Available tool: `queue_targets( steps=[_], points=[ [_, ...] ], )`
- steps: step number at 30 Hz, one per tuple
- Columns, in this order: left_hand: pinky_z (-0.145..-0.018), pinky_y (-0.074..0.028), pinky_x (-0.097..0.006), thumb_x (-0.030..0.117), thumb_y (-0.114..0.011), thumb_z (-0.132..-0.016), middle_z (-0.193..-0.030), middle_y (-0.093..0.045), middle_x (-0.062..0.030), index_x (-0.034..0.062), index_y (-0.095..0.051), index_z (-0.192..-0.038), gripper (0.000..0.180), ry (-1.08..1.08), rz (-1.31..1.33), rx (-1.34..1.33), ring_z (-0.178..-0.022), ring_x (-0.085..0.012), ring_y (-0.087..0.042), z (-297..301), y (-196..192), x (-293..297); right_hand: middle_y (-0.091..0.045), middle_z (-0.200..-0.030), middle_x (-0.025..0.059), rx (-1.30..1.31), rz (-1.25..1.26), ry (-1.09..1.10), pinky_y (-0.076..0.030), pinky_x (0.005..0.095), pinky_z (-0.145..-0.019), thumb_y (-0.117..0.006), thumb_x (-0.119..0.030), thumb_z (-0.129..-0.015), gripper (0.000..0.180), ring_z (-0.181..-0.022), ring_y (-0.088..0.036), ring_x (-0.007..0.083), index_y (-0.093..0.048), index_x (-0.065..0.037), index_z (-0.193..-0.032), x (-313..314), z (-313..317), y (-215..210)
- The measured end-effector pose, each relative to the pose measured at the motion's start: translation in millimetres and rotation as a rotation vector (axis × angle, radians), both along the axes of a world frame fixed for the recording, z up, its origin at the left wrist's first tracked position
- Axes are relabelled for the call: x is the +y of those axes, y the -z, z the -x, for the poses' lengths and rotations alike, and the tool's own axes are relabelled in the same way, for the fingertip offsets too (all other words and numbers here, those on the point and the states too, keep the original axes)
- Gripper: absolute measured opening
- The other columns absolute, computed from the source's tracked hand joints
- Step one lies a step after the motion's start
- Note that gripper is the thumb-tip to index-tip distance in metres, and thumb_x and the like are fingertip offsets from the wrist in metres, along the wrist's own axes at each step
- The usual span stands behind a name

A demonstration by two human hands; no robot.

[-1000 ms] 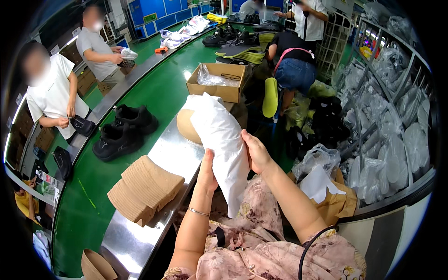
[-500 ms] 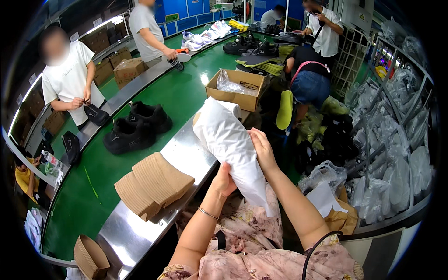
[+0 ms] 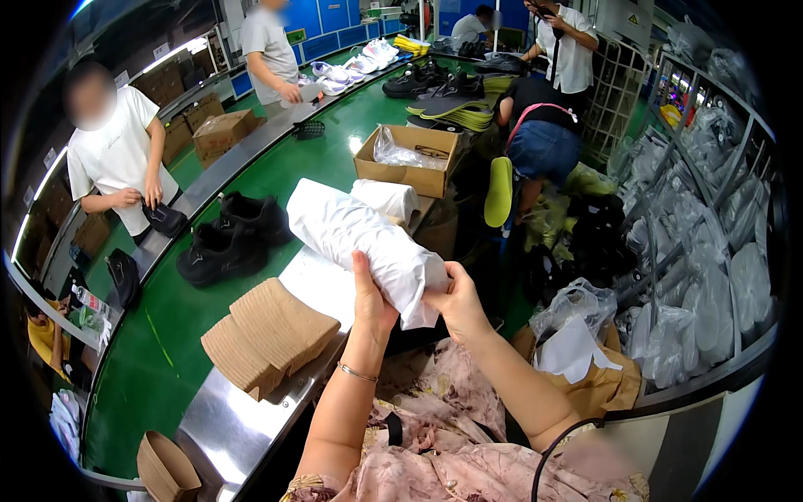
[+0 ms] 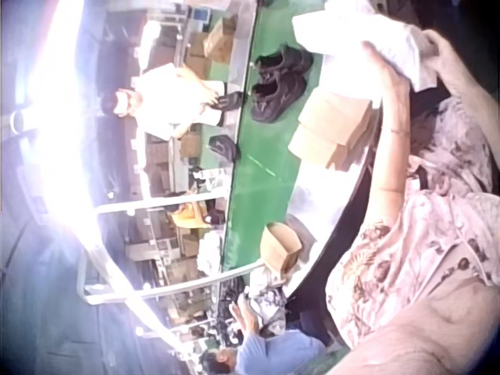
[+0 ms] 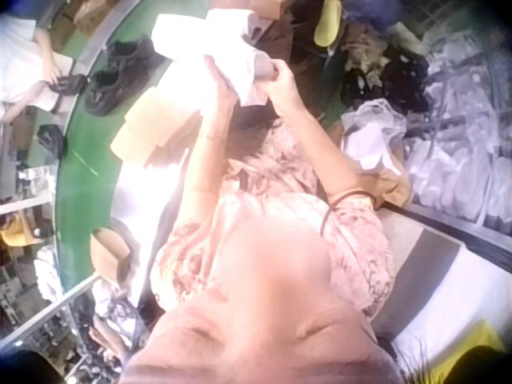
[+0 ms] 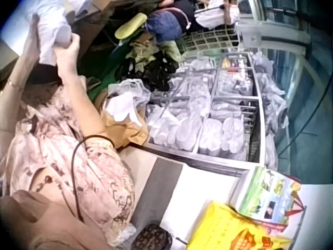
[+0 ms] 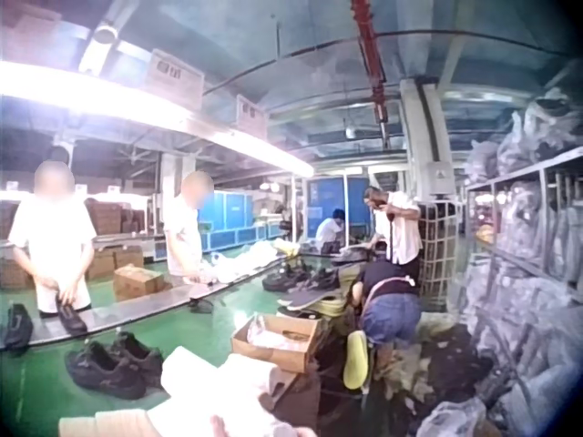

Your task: The person wraps shoe trees in paper, places them into a shoe, and stacks additional shoe trees on the workstation.

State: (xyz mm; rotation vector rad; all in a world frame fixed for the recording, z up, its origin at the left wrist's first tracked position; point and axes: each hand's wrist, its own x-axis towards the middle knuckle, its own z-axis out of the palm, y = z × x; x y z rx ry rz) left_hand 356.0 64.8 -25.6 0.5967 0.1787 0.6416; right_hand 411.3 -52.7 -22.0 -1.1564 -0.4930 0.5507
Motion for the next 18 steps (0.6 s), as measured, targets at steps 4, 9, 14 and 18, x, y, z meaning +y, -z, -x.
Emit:
queue_targets(
  steps=[4, 9, 14, 18],
  points=[
    [-0.097, -0.042, -0.039, 0.069, -0.058, -0.074, -0.121, -0.053, -0.0072, 0.0067, -0.039, -0.131, 0.086, 0.06, 0.095, -0.116, -0.112, -0.0226, -0.052, -1, -11, -6, -0.059, -0.084, 0.0091, -0.386, 0.111, 0.363, -0.046, 0.0255, -0.066, -0.066, -0.008, -0.081, 0.022, -0.075, -0.056, 0.0127, -0.048, -0.001, -0.093, 10, 8, 2],
    [-0.097, -0.042, -0.038, 0.07, -0.058, -0.073, -0.123, -0.052, -0.0074, 0.0057, -0.037, -0.132, 0.09, 0.04, 0.038, -0.151, -0.113, -0.0225, -0.051, -3, -11, -8, -0.055, -0.077, 0.0151, -0.838, 0.277, 0.684, -0.046, 0.042, -0.058, -0.066, -0.008, -0.078, 0.025, -0.063, -0.054, 0.0377, -0.044, -0.002, -0.088, 21, 8, 2],
    [-0.097, -0.042, -0.038, 0.073, -0.055, -0.073, -0.124, -0.051, -0.0098, 0.0033, -0.036, -0.131, 0.093, 0.015, -0.113, -0.117, -0.114, -0.0238, -0.051, 1, -9, -6, -0.057, -0.07, 0.0124, -0.239, 0.208, 0.268, -0.048, 0.0403, -0.054, -0.066, -0.006, -0.076, 0.028, -0.059, -0.059, 0.0305, -0.042, -0.003, -0.089, 18, 1, -14],
    [-0.096, -0.043, -0.038, 0.073, -0.056, -0.072, -0.119, -0.053, -0.0123, 0.0023, -0.036, -0.13, 0.094, -0.069, -0.122, -0.119, -0.111, -0.0257, -0.053, 5, -15, 2, -0.061, -0.091, 0.0173, 0.258, -0.192, -0.128, -0.051, 0.0399, -0.072, -0.06, -0.01, -0.081, 0.031, -0.079, -0.062, 0.0247, -0.044, 0.0, -0.106, 3, -1, -29]
  ],
)
